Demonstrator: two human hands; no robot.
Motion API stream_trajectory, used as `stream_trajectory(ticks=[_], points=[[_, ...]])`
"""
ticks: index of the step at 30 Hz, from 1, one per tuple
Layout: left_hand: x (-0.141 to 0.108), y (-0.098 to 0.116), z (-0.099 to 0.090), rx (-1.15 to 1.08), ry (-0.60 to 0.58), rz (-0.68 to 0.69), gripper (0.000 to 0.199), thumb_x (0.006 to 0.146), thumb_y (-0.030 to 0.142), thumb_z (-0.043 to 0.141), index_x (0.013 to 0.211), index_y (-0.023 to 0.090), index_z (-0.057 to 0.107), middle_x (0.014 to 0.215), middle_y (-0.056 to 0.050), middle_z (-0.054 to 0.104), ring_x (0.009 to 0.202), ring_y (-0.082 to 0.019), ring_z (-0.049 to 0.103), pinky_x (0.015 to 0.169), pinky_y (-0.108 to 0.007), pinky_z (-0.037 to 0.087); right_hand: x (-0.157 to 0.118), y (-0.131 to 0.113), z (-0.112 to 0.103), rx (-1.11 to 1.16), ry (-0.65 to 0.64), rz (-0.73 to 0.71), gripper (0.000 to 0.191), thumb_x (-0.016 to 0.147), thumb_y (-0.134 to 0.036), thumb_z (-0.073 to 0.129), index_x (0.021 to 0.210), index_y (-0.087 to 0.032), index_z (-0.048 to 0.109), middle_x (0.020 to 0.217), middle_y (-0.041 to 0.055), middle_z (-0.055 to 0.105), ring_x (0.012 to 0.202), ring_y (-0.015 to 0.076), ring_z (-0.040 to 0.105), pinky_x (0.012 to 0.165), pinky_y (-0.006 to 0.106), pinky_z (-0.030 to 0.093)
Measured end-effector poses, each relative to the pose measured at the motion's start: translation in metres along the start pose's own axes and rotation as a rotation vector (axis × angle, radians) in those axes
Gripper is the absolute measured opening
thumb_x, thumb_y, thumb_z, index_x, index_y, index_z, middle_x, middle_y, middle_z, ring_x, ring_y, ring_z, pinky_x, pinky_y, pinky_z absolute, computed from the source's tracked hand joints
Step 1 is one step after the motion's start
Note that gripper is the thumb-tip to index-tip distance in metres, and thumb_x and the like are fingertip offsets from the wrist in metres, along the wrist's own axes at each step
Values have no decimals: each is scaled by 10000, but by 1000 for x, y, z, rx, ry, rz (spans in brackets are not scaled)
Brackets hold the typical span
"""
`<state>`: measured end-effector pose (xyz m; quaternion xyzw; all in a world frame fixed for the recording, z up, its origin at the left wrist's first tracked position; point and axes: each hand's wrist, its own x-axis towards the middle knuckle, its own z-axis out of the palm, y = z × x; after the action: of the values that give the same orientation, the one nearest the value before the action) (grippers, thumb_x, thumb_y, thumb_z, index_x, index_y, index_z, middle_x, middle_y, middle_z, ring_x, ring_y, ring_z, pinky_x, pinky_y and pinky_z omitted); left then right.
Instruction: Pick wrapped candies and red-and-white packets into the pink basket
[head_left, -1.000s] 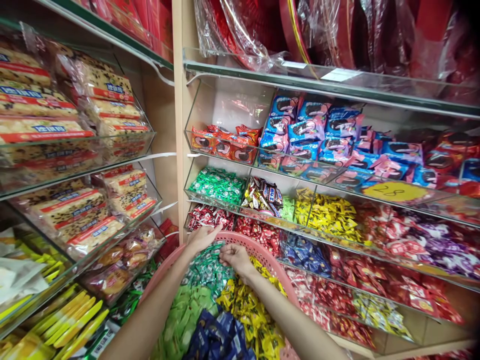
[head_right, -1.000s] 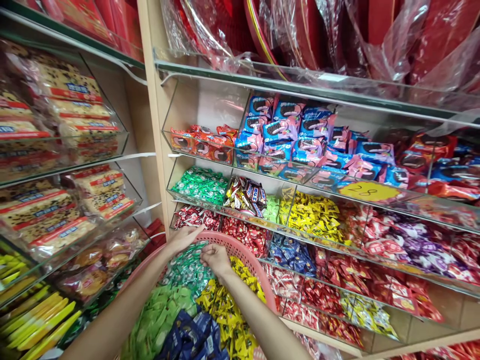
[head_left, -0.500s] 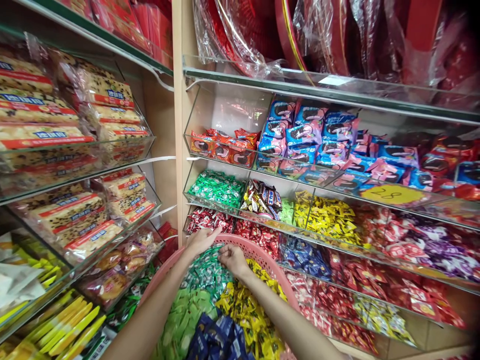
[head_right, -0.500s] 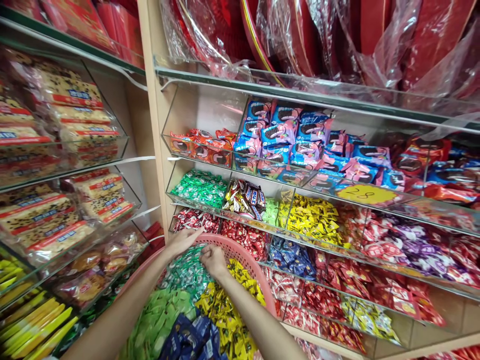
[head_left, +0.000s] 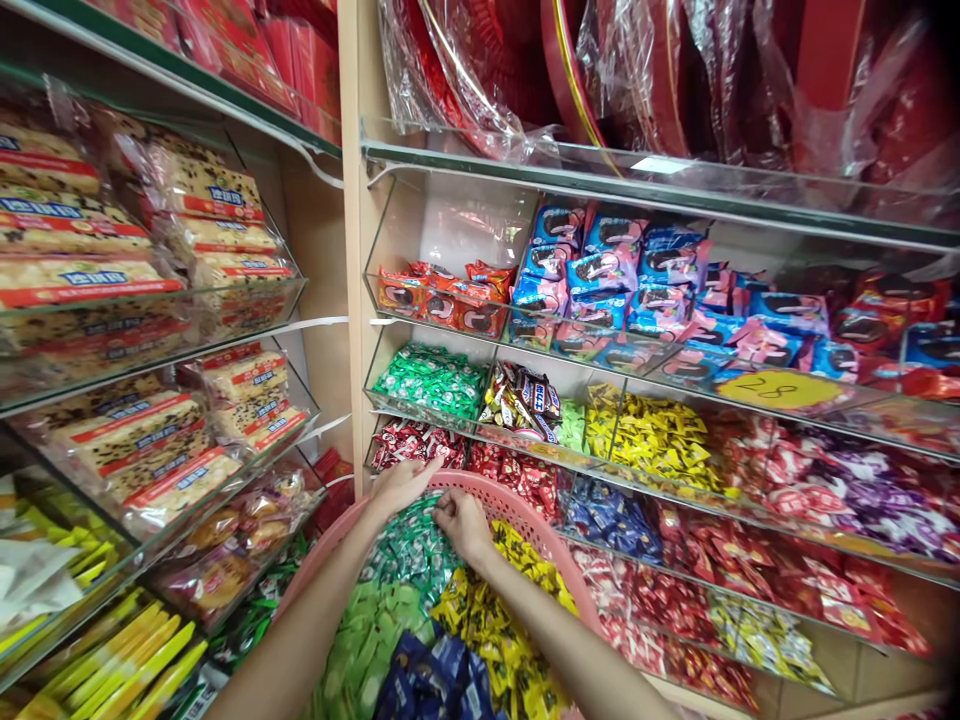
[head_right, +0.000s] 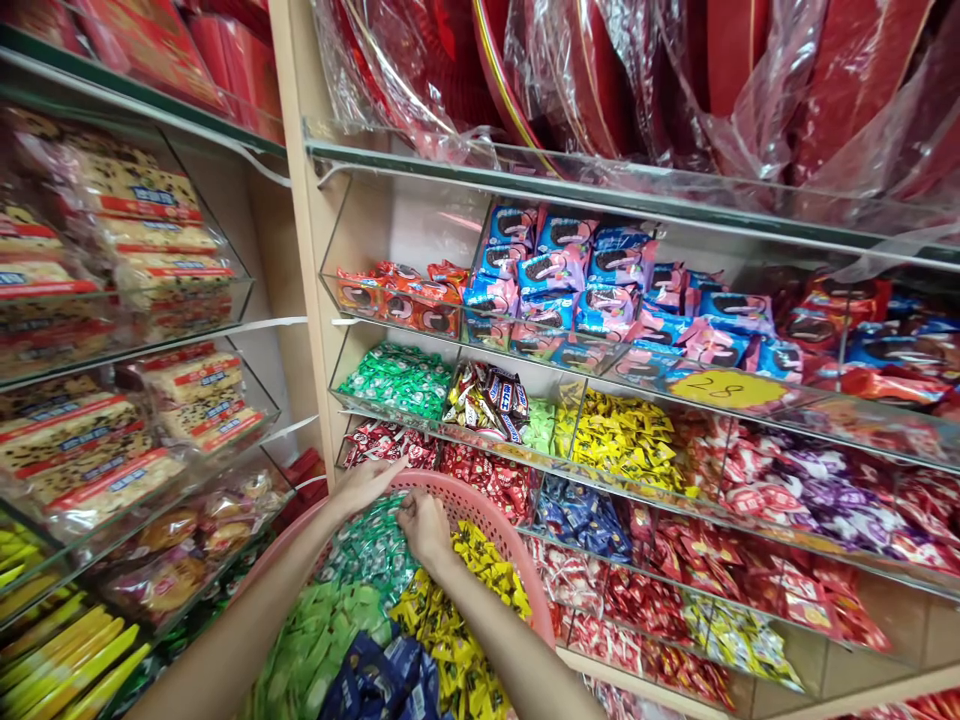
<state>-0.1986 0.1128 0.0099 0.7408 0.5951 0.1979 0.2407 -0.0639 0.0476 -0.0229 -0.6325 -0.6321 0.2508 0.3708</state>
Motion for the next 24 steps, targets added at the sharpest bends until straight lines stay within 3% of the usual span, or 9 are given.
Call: stream_trajectory(ticks=[4, 8, 11, 15, 19, 24], points=[[0, -5, -1, -5, 7, -8, 554, 725, 672, 274, 625, 231, 592, 670, 0, 648, 743, -203, 592, 614, -242, 377, -2, -13, -11, -98, 16, -55, 55, 699, -248, 538, 732, -210, 560, 556, -30, 543, 523, 114, 479, 510, 201, 306], [-1, -8, -5, -20, 3, -28, 565, 715, 685, 270, 647, 243, 614, 705, -4, 665, 771, -212, 601, 631, -248, 391, 5, -47, -35, -226, 69, -198, 130, 795, -271, 438, 787, -212, 554, 661, -5, 586, 581, 121, 506, 538, 211, 307], [-1, -9, -9, 11, 2, -63, 609, 702, 714, 228, 618, 242, 605, 666, -6, 654, 731, -217, 605, 607, -257, 394, 21, -83, -57, -377, 137, -318, 198, 845, -274, 362, 888, -208, 544, 805, 23, 602, 680, 130, 525, 597, 219, 324], [-2, -12, -14, 34, 15, -85, 637, 687, 737, 202, 588, 236, 583, 626, -9, 640, 709, -225, 604, 605, -271, 396, 61, -124, -79, -748, 235, -468, 226, 860, -220, 334, 932, -171, 543, 903, 88, 598, 879, 198, 491, 732, 290, 319], [-2, -16, -18, 15, 19, -82, 623, 686, 733, 222, 595, 237, 587, 657, -15, 656, 736, -225, 604, 635, -273, 401, 109, -140, -86, -1042, 241, -434, 266, 826, -99, 343, 926, -115, 589, 911, 157, 618, 935, 257, 470, 794, 390, 276], [-2, -21, -22, 23, 9, -99, 645, 676, 747, 206, 634, 237, 600, 700, -14, 662, 764, -232, 597, 660, -289, 398, 144, -136, -83, -1139, 48, -300, 297, 801, -69, 379, 883, -127, 658, 888, 165, 650, 983, 271, 490, 911, 483, 110]])
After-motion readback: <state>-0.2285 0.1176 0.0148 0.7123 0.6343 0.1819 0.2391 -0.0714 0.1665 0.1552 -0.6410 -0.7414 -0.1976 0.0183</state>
